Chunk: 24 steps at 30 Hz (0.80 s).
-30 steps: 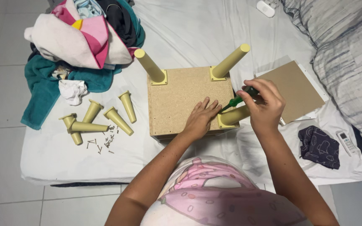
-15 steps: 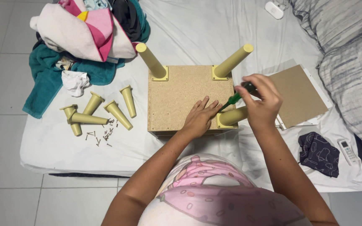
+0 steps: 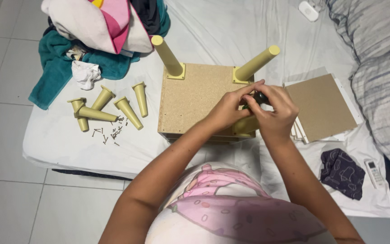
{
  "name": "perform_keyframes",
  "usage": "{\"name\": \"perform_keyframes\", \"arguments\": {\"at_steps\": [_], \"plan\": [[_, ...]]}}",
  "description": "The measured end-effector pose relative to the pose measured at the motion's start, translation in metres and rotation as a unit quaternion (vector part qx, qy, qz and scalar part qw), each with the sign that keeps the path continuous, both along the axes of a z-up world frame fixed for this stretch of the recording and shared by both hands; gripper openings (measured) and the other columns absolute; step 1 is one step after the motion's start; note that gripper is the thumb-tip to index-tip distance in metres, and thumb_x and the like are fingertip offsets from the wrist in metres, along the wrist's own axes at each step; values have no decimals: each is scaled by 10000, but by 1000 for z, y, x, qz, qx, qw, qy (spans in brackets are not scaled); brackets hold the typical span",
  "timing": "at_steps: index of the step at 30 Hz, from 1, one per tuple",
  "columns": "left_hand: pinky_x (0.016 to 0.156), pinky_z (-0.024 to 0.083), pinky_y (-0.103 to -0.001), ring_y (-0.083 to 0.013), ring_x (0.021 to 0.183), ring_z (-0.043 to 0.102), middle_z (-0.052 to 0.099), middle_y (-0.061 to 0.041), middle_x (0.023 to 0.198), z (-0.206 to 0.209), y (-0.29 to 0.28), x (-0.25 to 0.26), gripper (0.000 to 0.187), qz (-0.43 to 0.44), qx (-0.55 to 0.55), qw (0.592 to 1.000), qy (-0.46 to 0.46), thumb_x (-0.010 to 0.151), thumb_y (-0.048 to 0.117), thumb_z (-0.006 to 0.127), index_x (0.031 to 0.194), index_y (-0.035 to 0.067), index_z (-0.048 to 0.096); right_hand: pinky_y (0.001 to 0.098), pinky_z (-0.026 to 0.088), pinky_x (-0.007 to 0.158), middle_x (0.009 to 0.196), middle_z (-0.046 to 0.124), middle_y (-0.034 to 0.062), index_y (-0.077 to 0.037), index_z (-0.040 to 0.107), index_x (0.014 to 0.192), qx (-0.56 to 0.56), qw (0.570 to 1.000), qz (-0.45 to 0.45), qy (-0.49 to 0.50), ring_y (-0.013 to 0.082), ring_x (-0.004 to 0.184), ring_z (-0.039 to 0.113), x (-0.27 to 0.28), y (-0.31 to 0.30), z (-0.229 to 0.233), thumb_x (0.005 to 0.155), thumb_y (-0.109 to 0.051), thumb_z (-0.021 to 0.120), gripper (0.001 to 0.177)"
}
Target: The person assembles a small stool on a bed, attaching yellow cylindrical legs to an upside-down wooden box body. They pick screws from the bed, hold each leg against its mounting plate, and drive the screws in with a green screwdriver, working around the piece one leg at a time.
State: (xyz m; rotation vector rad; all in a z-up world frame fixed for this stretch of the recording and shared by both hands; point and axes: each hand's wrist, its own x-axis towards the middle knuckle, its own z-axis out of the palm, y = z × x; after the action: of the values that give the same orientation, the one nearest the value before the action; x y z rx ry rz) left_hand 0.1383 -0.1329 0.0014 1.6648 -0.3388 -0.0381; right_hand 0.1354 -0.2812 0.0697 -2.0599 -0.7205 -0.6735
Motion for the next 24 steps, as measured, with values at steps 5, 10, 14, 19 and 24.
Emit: {"name": "perform_keyframes", "arguments": {"at_steps": [5,10,14,19,24], "plan": [[1032,604,-313,-170,1160,724,739,-85,1186,-25,-13,6,411,71,-106,991,-36,850,-76,772,1237,-12,649,325,571,716,947,727,109,-42,761,1069,-57,998,-32,0,214,847,728,1,1,11,905,-92,876,207],[951,601,-297,-157,1057,736,752,-73,1129,-41,-16,8,391,114,-76,990,-19,810,-28,799,1189,-7,705,320,530,832,957,679,116,-31,687,1033,37,997,58,32,255,934,655,-2,1,21,909,-187,686,199],[912,620,-300,-153,993,761,783,-80,1043,-36,-17,5,345,121,-68,990,-16,785,18,828,1114,-2,729,222,451,714,823,563,5,-101,577,934,330,863,166,344,94,763,513,13,14,-5,1056,-275,609,214],[834,624,-305,-175,837,781,801,-96,887,-22,-12,1,216,124,89,988,-6,784,97,857,969,16,778,278,411,525,572,462,25,-103,434,624,271,808,301,428,114,502,433,57,-4,-30,1080,-304,620,533],[986,546,-317,-205,1083,711,763,-89,1071,-25,-7,-2,165,10,-82,996,-27,954,78,692,1105,13,699,306,490,615,596,492,28,-92,486,648,204,778,391,448,124,538,468,75,-14,-14,1104,-306,633,525]]}}
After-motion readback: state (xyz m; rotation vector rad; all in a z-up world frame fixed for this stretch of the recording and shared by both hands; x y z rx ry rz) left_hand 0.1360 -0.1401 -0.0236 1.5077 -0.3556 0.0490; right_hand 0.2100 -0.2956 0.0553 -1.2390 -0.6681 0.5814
